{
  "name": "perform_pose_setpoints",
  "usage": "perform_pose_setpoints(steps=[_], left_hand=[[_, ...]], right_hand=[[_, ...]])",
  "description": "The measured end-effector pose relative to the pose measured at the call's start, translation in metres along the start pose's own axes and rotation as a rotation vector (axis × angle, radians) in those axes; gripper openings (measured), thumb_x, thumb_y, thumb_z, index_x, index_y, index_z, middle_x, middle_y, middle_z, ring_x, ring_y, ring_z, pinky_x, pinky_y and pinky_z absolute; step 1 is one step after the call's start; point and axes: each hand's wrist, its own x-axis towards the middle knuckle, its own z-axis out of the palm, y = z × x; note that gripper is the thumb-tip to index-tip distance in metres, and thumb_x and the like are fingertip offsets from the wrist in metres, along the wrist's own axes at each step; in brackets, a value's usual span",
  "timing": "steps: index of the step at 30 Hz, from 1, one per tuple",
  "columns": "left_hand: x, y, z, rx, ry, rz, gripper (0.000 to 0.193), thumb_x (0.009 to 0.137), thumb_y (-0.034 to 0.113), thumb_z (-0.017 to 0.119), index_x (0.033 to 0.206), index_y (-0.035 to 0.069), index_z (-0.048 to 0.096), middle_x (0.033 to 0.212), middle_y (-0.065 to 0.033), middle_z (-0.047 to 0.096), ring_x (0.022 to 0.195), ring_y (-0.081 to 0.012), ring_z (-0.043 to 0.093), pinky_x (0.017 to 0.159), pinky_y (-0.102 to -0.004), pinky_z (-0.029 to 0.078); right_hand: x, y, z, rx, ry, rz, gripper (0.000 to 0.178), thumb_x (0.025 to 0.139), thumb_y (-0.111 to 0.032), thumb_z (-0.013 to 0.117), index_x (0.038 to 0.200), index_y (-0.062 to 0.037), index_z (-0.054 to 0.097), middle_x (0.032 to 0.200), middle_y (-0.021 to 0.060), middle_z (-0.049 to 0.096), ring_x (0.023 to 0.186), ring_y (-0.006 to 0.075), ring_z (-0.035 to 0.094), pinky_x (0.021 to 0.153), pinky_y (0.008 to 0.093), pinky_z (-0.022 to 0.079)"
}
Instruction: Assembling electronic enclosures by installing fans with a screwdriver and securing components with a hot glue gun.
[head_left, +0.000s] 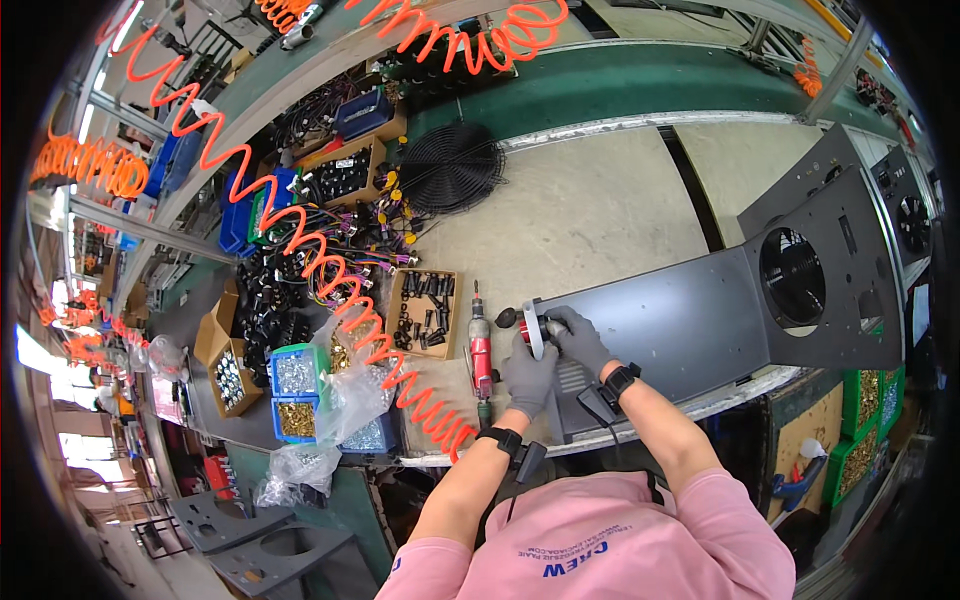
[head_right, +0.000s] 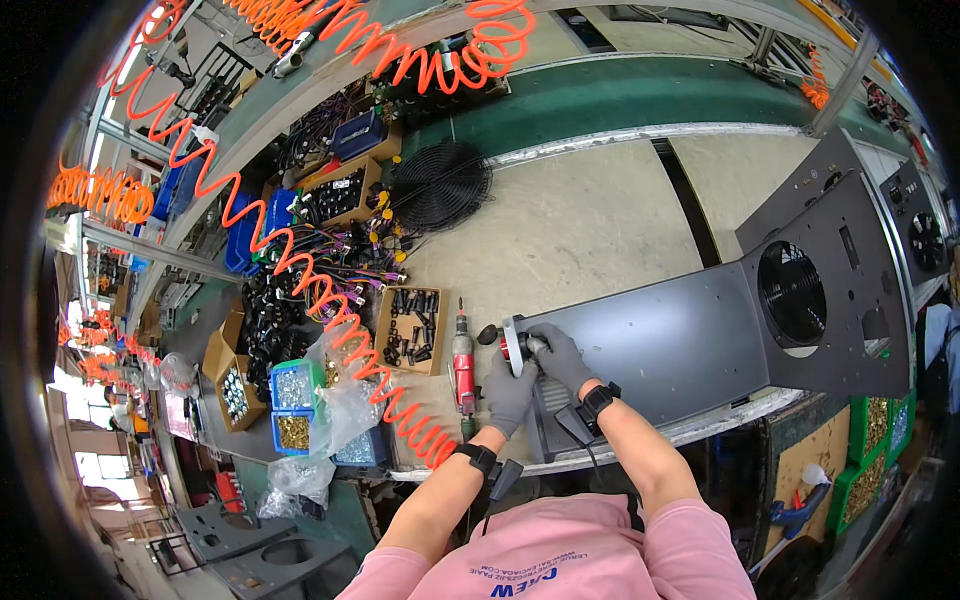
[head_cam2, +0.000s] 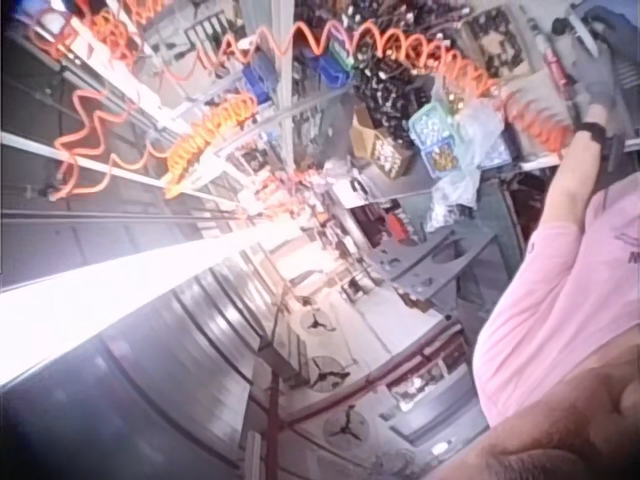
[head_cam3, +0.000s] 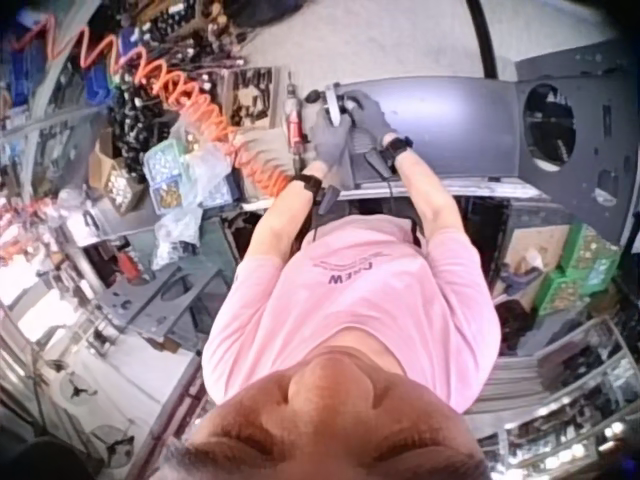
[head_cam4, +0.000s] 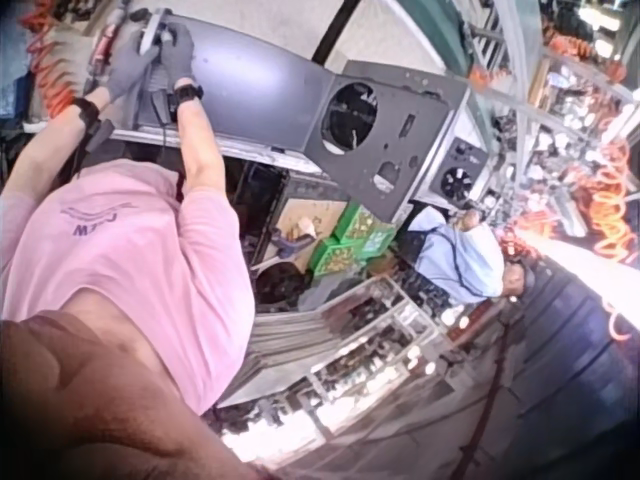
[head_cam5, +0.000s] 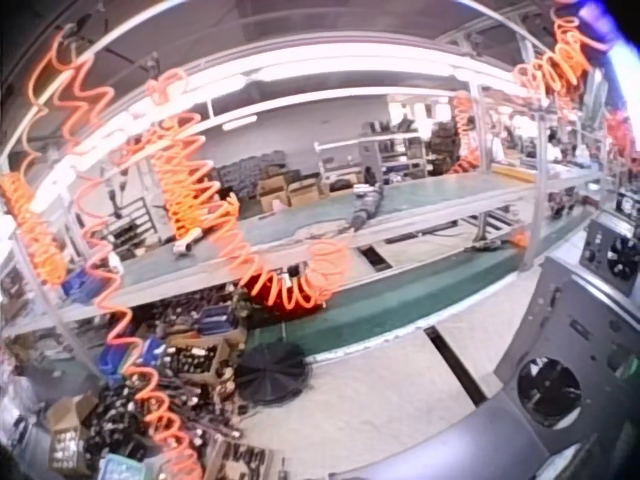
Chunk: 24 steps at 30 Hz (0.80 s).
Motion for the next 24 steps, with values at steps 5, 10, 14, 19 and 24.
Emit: perform_pose_setpoints(steps=[5,10,14,19,24], left_hand=[[0.002,-0.003,0.0,-0.015,-0.057,-0.03,0.052,0.068,0.037,0.061,0.11,0.009,0.047,0.08,-0.0166,0.063,0.075,-0.0383,0.057,0.069,-0.0456,0.045],[0.006,0.0,-0.003,-0.038,-0.05,-0.023,0.053,0.069,0.037,0.062,0.11,0.009,0.048,0.081,-0.0167,0.063,0.077,-0.0377,0.058,0.07,-0.0447,0.045],[0.004,0.008,-0.013,-0.027,-0.057,-0.073,0.053,0.069,0.038,0.062,0.111,0.009,0.048,0.082,-0.0177,0.062,0.079,-0.0361,0.059,0.07,-0.0446,0.046],[0.0,0.01,-0.011,-0.002,-0.04,-0.054,0.048,0.07,0.042,0.06,0.104,0.008,0.053,0.08,-0.0184,0.063,0.074,-0.0367,0.061,0.067,-0.045,0.048],[-0.002,0.003,-0.006,-0.036,-0.054,-0.017,0.049,0.07,0.041,0.061,0.106,0.009,0.051,0.083,-0.0175,0.063,0.078,-0.0358,0.06,0.071,-0.0445,0.047]], right_hand=[[-0.005,0.006,0.003,0.063,0.031,-0.061,0.028,0.08,-0.005,0.053,0.108,-0.0059,0.052,0.096,0.0084,0.06,0.086,0.0174,0.058,0.078,0.0294,0.047],[-0.002,0.006,-0.001,0.222,-0.026,-0.013,0.023,0.084,-0.01,0.052,0.107,-0.0057,0.053,0.095,0.005,0.059,0.084,0.0135,0.057,0.076,0.0271,0.047],[0.014,-0.034,-0.013,0.432,-0.151,0.37,0.022,0.088,-0.021,0.052,0.099,-0.0024,0.057,0.081,0.005,0.06,0.07,0.0117,0.058,0.065,0.0264,0.049],[0.025,-0.034,-0.025,0.179,-0.335,0.562,0.031,0.088,-0.028,0.052,0.086,0.0025,0.061,0.066,0.0056,0.059,0.056,0.012,0.055,0.056,0.0262,0.047],[0.023,0.003,-0.017,0.269,-0.305,0.45,0.027,0.086,-0.022,0.055,0.086,0.0047,0.06,0.068,0.0066,0.058,0.057,0.0126,0.053,0.055,0.0266,0.045]])
